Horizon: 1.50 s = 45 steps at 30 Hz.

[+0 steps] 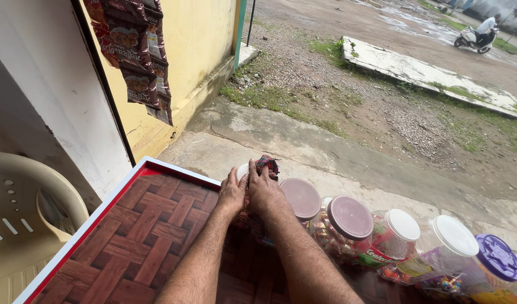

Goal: The person wipes the exterior of several large plastic jars containing candies using a patterned cloth. They move the jars from a display shelf to a counter, clean them, and then return them to the shelf. The task involves repetitive wiping motions on the jars' surfaces.

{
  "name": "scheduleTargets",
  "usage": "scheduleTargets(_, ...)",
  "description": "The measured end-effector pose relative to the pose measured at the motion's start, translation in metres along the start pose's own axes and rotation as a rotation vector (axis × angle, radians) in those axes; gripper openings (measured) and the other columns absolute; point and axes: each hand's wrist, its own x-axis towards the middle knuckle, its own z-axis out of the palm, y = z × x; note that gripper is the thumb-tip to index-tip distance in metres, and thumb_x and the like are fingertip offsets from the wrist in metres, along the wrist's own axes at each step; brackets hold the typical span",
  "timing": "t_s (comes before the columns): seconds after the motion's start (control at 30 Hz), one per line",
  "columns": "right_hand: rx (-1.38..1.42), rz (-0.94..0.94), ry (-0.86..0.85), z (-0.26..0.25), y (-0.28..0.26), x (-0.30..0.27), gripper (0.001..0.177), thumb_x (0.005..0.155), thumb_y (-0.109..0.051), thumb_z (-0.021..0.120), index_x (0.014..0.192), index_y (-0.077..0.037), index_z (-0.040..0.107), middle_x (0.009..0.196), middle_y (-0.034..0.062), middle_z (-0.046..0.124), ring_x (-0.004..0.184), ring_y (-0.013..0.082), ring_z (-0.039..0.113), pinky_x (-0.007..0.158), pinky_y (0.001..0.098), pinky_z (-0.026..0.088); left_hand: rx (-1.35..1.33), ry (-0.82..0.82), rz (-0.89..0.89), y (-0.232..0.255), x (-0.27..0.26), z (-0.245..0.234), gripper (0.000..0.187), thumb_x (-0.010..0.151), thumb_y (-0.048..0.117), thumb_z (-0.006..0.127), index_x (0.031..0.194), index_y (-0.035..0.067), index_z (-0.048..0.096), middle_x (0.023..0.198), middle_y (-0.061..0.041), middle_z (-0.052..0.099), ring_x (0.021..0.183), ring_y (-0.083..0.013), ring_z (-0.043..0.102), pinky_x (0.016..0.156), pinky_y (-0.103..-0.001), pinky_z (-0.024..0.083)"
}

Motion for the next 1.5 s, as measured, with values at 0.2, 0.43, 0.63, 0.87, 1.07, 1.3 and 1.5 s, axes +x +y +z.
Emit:
scheduleTargets(0.2, 0.071, 0.011, 0.156, -0.011, -0.004, -0.035, 0.076, 0.096, -0.007, 0.06, 0.162, -0.009, 0.024, 0.138, 0.0306, 0.054, 0.116, 0.0408, 0.067, 0.093, 0.0477, 0.059, 0.144, 0.019, -0.271, 0.041, -0.052, -0.031, 0.094, 0.095, 0.079, 0.034, 0.167, 0.024, 0.005, 0.156, -0.033, 0.026, 0.143, -0.047, 0.036, 0.115, -0.055, 0.039)
scheduleTargets(0.43, 0.621, -0.029, 0.672, -0.055, -0.039, -0.075, 0.047, 0.096, -0.031, 0.066, 0.135, -0.008, 0.055, 0.096, 0.0186, 0.075, 0.093, 0.0344, 0.073, 0.081, 0.0472, 0.056, -0.589, 0.171, 0.075, 0.039, -0.06, -0.057, 0.081, 0.098, 0.075, 0.037, 0.156, 0.019, 0.035, 0.141, -0.021, 0.051, 0.131, -0.0341, 0.053, 0.102, -0.045, 0.049)
scheduleTargets(0.63, 1.415, -0.292, 0.648, -0.059, -0.057, -0.056, 0.043, 0.104, -0.04, 0.059, 0.111, -0.001, 0.076, 0.098, 0.0177, 0.076, 0.092, 0.0225, 0.068, 0.082, 0.036, 0.055, -1.452, -0.265, 0.147, 0.064, -0.062, -0.057, 0.063, 0.098, 0.065, 0.048, 0.137, 0.016, 0.057, 0.112, -0.004, 0.068, 0.094, -0.0176, 0.068, 0.075, -0.033, 0.06)
scheduleTargets(0.87, 1.064, 0.058, 0.775, -0.054, -0.079, -0.098, 0.041, 0.1, -0.039, 0.059, 0.122, -0.006, 0.068, 0.106, 0.0147, 0.072, 0.097, 0.0268, 0.071, 0.084, 0.0423, 0.056, -0.674, 0.467, 0.191, 0.073, -0.052, -0.077, 0.035, 0.097, 0.039, 0.069, 0.11, 0.007, 0.07, 0.096, -0.01, 0.078, 0.08, -0.0192, 0.073, 0.072, -0.036, 0.059)
scheduleTargets(1.07, 1.754, 0.088, 0.298, -0.057, -0.07, -0.119, 0.051, 0.097, -0.045, 0.053, 0.137, -0.014, 0.053, 0.12, 0.0122, 0.064, 0.102, 0.0284, 0.069, 0.082, 0.0441, 0.06, -0.966, 0.517, 0.147, 0.116, -0.146, -0.116, 0.049, 0.084, 0.016, 0.072, 0.125, 0.006, 0.048, 0.112, -0.016, 0.062, 0.096, -0.0246, 0.064, 0.083, -0.042, 0.058)
scheduleTargets(1.3, 2.06, -0.229, -0.268, -0.048, -0.079, -0.172, 0.049, 0.097, -0.047, 0.049, 0.126, -0.011, 0.066, 0.115, 0.0102, 0.071, 0.098, 0.0223, 0.069, 0.08, 0.0378, 0.058, -0.034, 0.963, 0.473, 0.108, -0.202, -0.116, 0.042, 0.1, 0.02, 0.064, 0.138, 0.007, 0.052, 0.121, -0.019, 0.056, 0.114, -0.0315, 0.052, 0.098, -0.049, 0.047)
scheduleTargets(1.5, 1.893, -0.346, 0.061, -0.041, -0.091, -0.203, 0.038, 0.094, -0.034, 0.051, 0.124, -0.014, 0.065, 0.104, 0.0086, 0.066, 0.088, 0.02, 0.062, 0.074, 0.0385, 0.05, -0.803, 0.442, 0.325, 0.114, -0.268, -0.121, 0.055, 0.097, 0.046, 0.044, 0.145, 0.019, 0.042, 0.129, -0.011, 0.058, 0.118, -0.0296, 0.06, 0.098, -0.05, 0.051)
